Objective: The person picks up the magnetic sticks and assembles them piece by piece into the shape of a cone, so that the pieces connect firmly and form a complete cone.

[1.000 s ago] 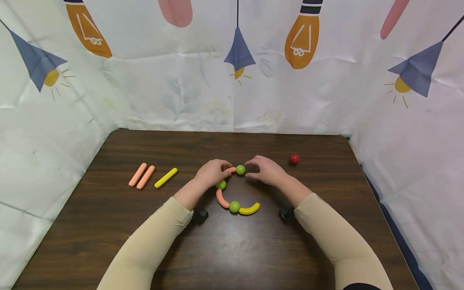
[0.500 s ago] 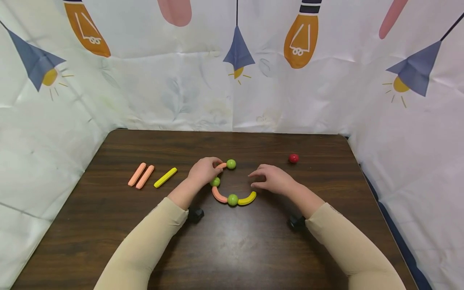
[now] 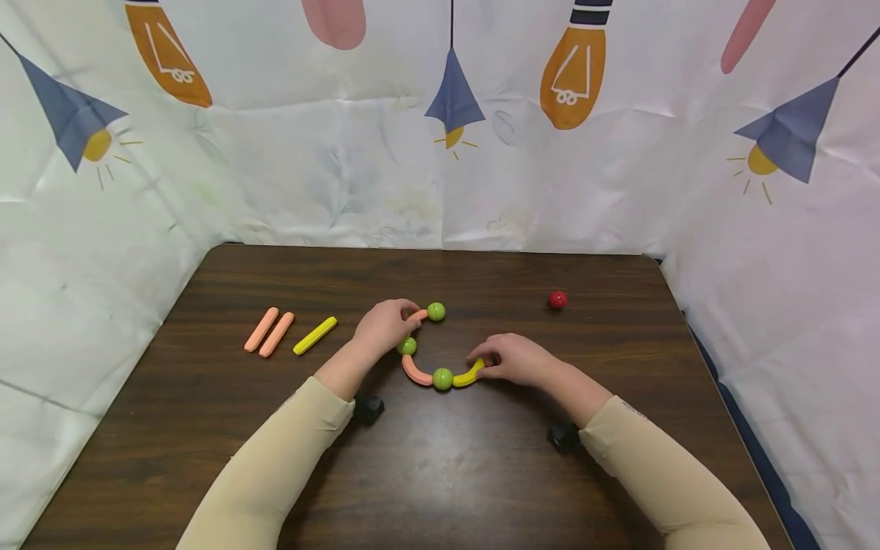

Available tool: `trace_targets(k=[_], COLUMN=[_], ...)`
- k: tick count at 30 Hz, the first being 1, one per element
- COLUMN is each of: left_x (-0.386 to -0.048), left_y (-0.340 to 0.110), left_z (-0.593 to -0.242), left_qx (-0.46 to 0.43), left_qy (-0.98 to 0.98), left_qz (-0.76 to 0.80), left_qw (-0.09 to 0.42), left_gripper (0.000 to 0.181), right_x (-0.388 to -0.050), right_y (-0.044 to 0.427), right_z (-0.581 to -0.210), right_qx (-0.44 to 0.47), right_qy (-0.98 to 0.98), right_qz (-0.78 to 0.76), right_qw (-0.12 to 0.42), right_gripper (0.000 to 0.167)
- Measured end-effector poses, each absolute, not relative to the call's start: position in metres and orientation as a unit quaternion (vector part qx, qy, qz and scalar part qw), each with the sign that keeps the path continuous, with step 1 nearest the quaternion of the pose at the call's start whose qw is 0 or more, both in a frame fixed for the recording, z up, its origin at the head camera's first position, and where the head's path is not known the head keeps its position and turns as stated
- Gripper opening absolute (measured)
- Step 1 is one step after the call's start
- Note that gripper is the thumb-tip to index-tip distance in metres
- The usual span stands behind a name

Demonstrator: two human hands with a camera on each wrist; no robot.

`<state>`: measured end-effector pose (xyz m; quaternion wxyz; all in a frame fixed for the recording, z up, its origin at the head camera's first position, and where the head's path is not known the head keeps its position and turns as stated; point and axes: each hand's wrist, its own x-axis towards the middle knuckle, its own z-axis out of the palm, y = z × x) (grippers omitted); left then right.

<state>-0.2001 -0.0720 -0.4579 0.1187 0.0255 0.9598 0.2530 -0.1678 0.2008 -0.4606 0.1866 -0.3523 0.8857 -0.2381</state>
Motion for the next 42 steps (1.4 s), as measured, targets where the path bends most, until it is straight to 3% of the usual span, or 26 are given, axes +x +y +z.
trace_targets(k=[16, 30, 42], left_x=[-0.193, -0.188, -0.188], left_y=[-0.068, -0.06, -0.061], left_z=[-0.455, -0.453, -0.454], left_qx=[0.096, 0.121, 0.117], left_qy=[0.955, 0.954, 0.954], left_qz=[0.23, 0.214, 0.213], left_qw=[0.159, 0.174, 0.174], left_gripper=[0.033, 0.03, 0.033], right_x=[-0.184, -0.199, -0.195], right_y=[0.199, 0.192, 0.197], right_z=[-0.461, -0.45, -0.449], right_qx=[-0.375, -0.381, -0.356], right_qy=[0.884, 0.88, 0.891], right_qz=[-0.207, -0.179, -0.199], right_qw=[0.187, 0.222, 0.2], right_gripper=[0.026, 0.028, 0.03])
